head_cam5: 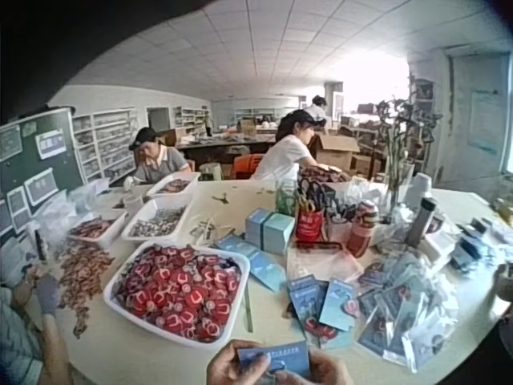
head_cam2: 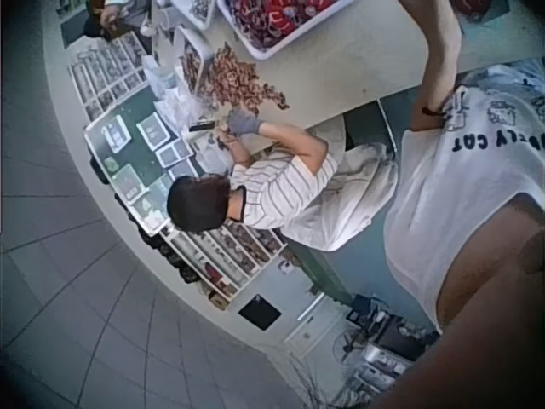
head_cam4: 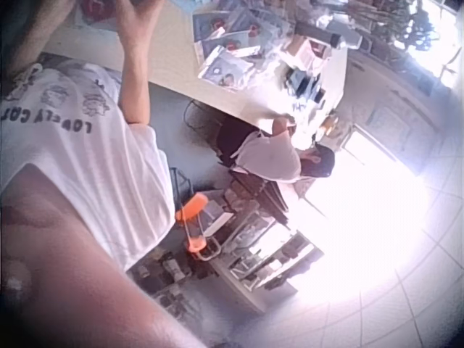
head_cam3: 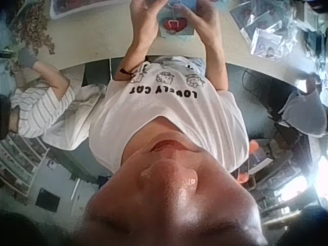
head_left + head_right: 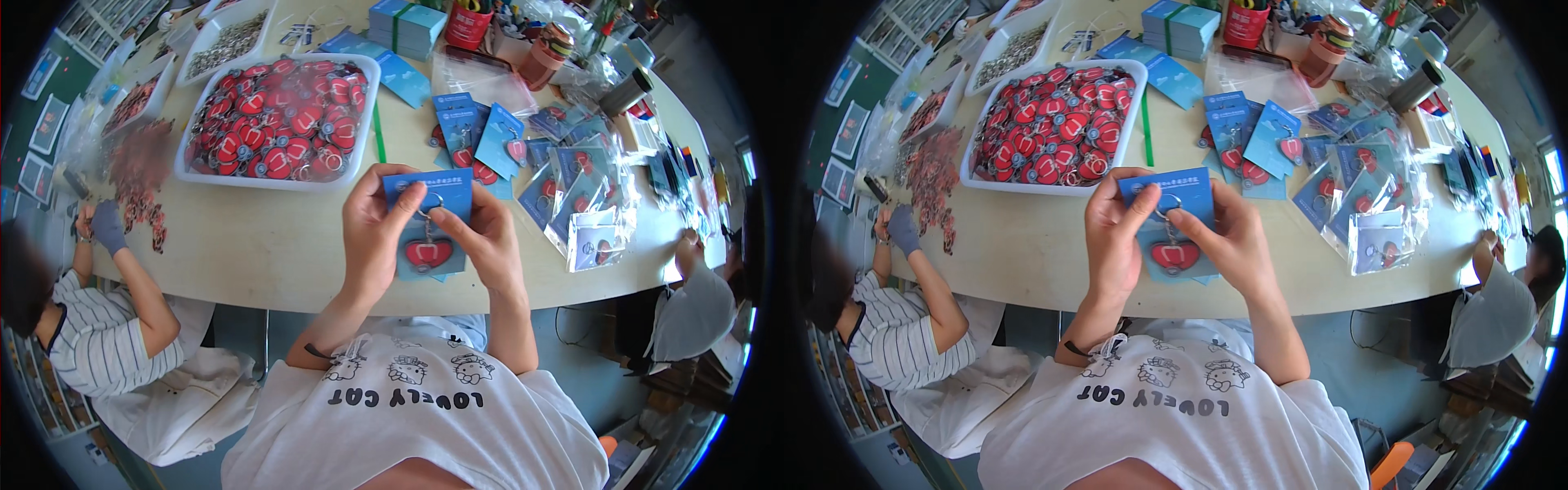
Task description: The person sits at a table and repeatedly picks up red heart-shaped keychains from a large bin. They insert each keychain into a blue cardboard backing card and then place the assembled unit into a clear plastic bag. The person stacks the finished packaged items on the table.
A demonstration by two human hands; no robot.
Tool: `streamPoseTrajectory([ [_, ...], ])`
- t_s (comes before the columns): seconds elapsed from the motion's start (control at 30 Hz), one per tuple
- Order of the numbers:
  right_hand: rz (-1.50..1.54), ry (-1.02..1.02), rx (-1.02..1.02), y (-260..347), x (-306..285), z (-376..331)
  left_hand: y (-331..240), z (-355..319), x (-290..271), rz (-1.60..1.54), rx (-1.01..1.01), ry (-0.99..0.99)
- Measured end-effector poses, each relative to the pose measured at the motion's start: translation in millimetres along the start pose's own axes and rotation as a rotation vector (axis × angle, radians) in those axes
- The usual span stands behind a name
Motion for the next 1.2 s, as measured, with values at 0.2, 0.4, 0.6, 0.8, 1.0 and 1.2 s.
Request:
streamPoseTrajectory([
  [0.2, 0.034, 0.051, -0.006, -3, 1, 7, -1, 1, 2, 0.021, 0.063, -0.031],
  [0.4, 0.027, -0.003, 0.052, -1, 1, 5, 0, 2, 3, 0.013, 0.038, -0.029],
  [0.6, -0.026, -0.008, 0.036, 1, 0, 6, 2, 6, 0, 0.098, 0.062, -0.001],
  [0.8, -0.040, 0.011, -0.038, -4, -1, 10, 5, 8, 0, 0.063, 0.058, -0.021],
  [1.0, -0.024, 0.028, 0.001, -6, -3, 11, 7, 7, 3, 0.009, 0.067, -0.046],
  [1.2, 0.013, 0.063, 0.051, -12, -3, 10, 13, 4, 0, 0.032, 0.104, -0.064],
])
Point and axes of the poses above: each hand's wrist, its own z-axis towards the middle knuckle, its own x-axis out of the palm, y = z × x, the point moved 3 cm from there along z, towards the middle knuckle, and after that the axes turned 11 degrees about -y, right-handed, at the moved point
